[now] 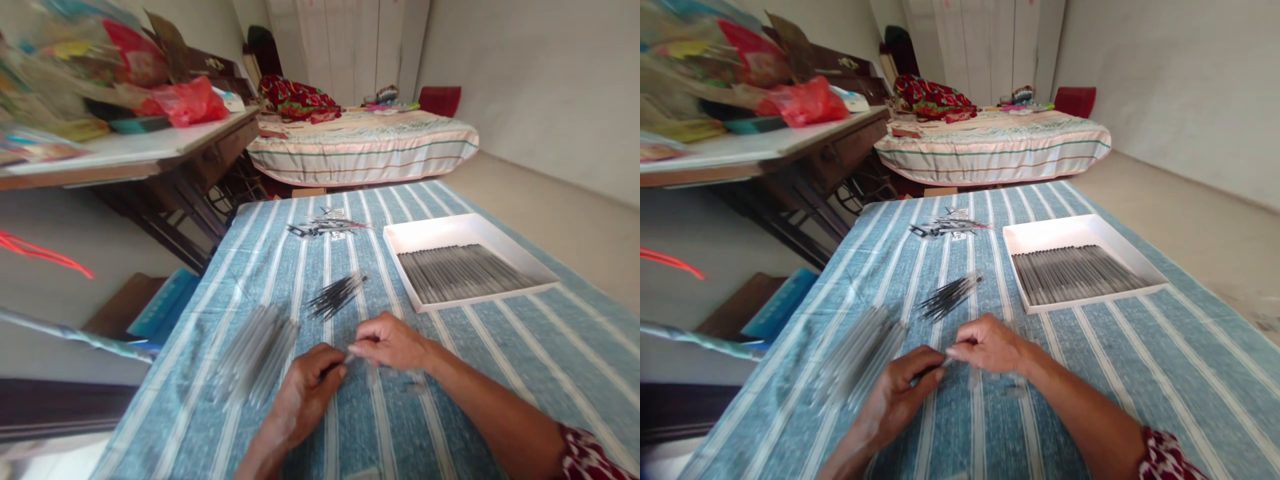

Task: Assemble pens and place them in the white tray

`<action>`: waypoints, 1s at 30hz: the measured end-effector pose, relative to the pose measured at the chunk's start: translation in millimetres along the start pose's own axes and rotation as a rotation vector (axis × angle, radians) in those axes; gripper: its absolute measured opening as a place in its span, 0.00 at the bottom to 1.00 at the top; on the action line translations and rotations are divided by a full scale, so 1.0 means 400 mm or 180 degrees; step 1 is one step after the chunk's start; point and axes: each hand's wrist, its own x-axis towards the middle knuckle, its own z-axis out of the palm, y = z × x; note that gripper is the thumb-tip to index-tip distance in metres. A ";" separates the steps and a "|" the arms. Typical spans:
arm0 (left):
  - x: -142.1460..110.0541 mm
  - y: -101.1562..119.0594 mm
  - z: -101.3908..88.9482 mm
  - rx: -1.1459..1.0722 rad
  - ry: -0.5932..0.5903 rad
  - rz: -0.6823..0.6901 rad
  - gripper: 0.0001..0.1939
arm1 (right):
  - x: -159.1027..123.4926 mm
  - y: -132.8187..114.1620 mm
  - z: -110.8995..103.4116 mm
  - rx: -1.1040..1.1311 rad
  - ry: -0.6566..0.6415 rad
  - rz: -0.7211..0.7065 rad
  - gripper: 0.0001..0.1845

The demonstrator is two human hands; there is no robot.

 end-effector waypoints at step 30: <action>0.000 0.019 -0.007 -0.1999 0.1166 -0.1154 0.10 | 0.001 0.012 -0.004 -0.2857 -0.0649 0.0107 0.11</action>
